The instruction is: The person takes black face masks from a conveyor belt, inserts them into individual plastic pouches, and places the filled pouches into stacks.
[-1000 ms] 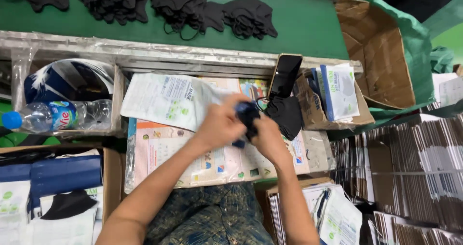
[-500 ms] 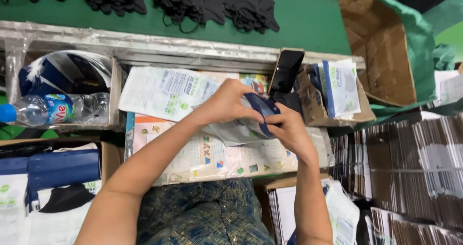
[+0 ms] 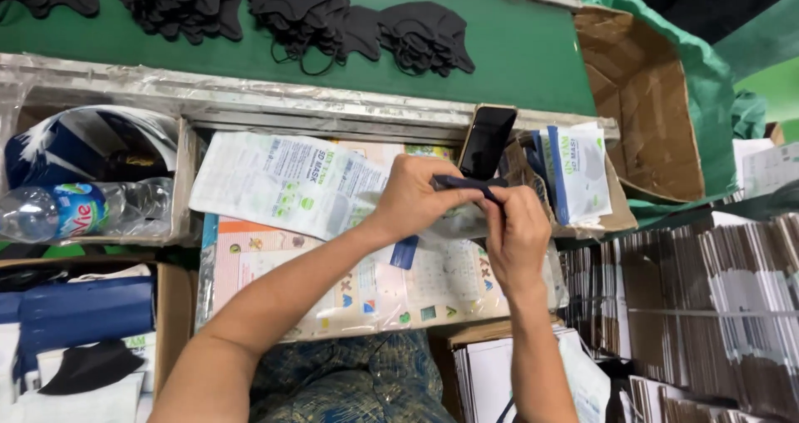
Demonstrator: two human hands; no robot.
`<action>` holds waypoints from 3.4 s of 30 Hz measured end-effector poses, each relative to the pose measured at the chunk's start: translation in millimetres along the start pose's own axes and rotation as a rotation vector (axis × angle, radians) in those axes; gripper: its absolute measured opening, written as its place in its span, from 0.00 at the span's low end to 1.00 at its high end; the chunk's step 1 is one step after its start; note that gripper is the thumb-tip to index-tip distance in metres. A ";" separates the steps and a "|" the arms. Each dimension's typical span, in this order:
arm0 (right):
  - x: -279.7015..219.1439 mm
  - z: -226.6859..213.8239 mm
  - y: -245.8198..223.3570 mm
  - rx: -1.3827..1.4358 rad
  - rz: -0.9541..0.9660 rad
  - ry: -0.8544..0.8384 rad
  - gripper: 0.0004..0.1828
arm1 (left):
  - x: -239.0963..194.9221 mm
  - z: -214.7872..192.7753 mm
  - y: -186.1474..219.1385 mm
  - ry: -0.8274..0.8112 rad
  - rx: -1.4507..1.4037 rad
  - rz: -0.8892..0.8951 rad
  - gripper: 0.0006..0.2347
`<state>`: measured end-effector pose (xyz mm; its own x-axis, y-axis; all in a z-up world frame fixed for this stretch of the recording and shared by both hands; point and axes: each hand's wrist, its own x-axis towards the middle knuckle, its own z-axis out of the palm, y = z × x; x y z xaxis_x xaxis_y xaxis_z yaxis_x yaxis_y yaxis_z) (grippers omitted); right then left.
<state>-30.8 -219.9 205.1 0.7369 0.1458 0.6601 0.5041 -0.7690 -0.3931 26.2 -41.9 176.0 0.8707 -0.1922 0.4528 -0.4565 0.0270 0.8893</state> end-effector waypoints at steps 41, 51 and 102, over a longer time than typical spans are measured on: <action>-26.1 50.2 34.6 0.298 -0.022 -0.148 0.64 | -55.1 -61.0 -32.1 -0.114 0.208 -0.178 0.40; -109.9 75.7 42.1 0.459 0.378 -0.487 0.33 | -116.7 -27.4 -57.2 -0.099 0.420 0.031 0.56; -175.7 59.9 86.0 0.742 0.786 -0.216 0.14 | -106.6 -18.0 -106.9 -0.477 -0.875 -0.660 0.43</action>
<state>-89.9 -274.3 17.0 0.9974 -0.0590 -0.0404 -0.0483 -0.1405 -0.9889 -14.6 -6.6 33.8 0.6500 -0.7598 -0.0134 0.4942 0.4092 0.7670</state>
